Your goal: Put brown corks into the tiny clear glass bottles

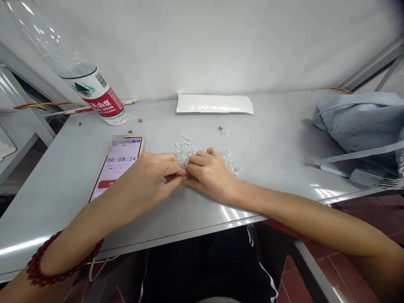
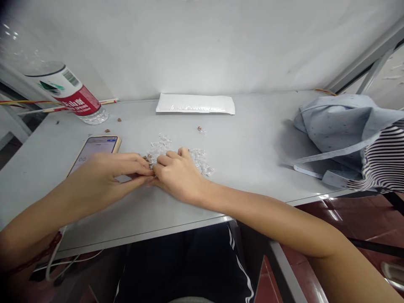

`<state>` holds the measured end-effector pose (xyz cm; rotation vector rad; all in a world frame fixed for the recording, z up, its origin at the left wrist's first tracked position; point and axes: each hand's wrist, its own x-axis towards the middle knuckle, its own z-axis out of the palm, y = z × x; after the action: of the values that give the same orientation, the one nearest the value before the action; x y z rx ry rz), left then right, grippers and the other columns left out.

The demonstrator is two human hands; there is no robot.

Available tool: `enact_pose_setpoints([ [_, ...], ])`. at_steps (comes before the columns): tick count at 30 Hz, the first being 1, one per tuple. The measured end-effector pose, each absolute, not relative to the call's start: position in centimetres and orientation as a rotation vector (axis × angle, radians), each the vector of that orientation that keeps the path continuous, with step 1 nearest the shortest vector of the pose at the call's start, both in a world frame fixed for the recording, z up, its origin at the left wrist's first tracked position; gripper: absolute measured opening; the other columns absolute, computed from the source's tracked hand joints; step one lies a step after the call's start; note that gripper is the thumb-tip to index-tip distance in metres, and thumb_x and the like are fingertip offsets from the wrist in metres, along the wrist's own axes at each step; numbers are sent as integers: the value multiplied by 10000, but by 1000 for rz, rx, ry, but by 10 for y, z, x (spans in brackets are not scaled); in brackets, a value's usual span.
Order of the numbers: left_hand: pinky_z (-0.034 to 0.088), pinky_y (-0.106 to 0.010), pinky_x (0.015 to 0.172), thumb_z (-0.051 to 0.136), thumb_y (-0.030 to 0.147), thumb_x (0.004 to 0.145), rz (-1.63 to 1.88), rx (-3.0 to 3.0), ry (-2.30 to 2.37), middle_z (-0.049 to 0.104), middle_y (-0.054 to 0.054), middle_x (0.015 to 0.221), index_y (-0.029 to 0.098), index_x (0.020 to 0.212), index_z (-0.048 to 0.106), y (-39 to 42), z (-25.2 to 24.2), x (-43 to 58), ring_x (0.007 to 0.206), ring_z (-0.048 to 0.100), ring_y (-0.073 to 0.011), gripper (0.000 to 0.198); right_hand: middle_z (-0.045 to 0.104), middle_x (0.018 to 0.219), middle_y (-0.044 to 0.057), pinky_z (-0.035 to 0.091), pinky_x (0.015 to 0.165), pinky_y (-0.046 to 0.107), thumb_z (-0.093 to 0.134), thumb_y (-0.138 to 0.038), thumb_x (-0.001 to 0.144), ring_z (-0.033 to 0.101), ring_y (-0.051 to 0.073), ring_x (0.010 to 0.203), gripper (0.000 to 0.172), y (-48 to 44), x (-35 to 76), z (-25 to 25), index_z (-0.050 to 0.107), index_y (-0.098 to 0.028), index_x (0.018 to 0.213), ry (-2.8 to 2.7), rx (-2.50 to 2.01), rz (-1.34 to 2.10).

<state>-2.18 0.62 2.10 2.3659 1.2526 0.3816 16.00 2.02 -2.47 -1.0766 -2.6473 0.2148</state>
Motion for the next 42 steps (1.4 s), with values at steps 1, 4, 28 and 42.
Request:
enact_pose_setpoints([
  [1,438,-281,631,486,232,883,397,2372,1249,709,-5,781,212,698,697,6,21,-22,690,615,-149,281,651,781,42,202,709,334,602,-381,976,482,172,764,315,20,160,-25,732,-131,834,-2645,-1078,215],
  [4,431,-279,611,508,248,875,431,2387,1243,688,3,751,206,699,682,6,21,-22,660,594,-137,251,652,787,43,204,710,333,580,-354,991,487,169,765,310,20,160,-25,727,-129,835,-2632,-1064,217],
  [28,478,-246,595,683,398,751,278,1696,1401,747,27,749,255,749,720,18,13,-30,726,677,-179,147,652,822,51,240,739,342,463,-23,929,459,170,792,282,17,166,-36,694,-125,805,-2539,-819,102],
  [42,489,-278,521,649,363,789,316,2000,1607,744,6,692,272,758,731,24,28,-47,627,683,-193,126,668,881,49,370,778,365,578,-176,900,574,206,849,118,57,207,-3,695,-187,892,-2048,-1221,306],
])
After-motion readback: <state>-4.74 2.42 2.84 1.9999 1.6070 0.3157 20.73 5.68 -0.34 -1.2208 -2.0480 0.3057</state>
